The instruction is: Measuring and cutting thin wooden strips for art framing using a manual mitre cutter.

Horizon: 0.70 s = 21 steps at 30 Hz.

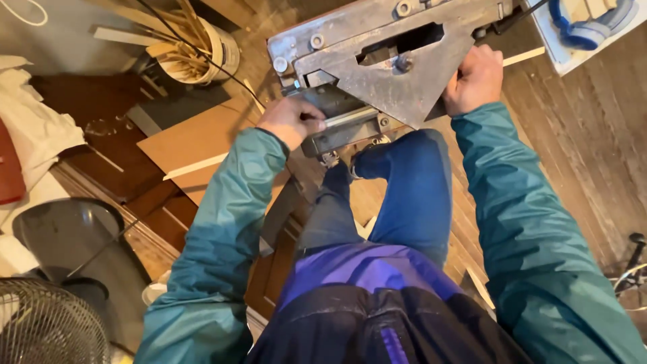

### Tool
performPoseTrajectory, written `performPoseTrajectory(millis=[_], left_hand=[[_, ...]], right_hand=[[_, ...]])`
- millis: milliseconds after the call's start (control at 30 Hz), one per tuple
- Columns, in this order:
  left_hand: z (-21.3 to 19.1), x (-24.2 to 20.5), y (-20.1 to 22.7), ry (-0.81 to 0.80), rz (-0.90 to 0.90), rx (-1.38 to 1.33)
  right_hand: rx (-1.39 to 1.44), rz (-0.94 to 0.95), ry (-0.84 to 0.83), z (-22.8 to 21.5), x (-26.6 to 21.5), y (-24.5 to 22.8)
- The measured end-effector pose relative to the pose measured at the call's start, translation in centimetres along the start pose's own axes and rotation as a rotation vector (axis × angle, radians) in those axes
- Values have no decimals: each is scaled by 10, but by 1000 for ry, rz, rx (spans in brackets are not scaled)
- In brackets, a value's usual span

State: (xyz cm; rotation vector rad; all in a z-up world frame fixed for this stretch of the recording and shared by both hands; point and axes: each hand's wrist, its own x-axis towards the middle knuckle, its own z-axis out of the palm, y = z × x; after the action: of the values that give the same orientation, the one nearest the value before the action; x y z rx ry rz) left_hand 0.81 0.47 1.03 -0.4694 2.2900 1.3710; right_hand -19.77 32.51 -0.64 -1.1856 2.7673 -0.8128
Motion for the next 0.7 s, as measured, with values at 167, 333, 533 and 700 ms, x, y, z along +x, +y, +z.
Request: performPoseTrajectory(millis=[167, 333, 533, 700], left_hand=[[-1, 0, 3, 13, -25, -12], [3, 1, 0, 29, 9, 0], [1, 2, 6, -14, -26, -11], [6, -1, 6, 33, 5, 12]], right_hand=[[-5, 27, 10, 2, 1, 3], [-88, 6, 69, 11, -7, 14], [-71, 27, 71, 10, -7, 9], [-74, -2, 80, 13, -11, 14]])
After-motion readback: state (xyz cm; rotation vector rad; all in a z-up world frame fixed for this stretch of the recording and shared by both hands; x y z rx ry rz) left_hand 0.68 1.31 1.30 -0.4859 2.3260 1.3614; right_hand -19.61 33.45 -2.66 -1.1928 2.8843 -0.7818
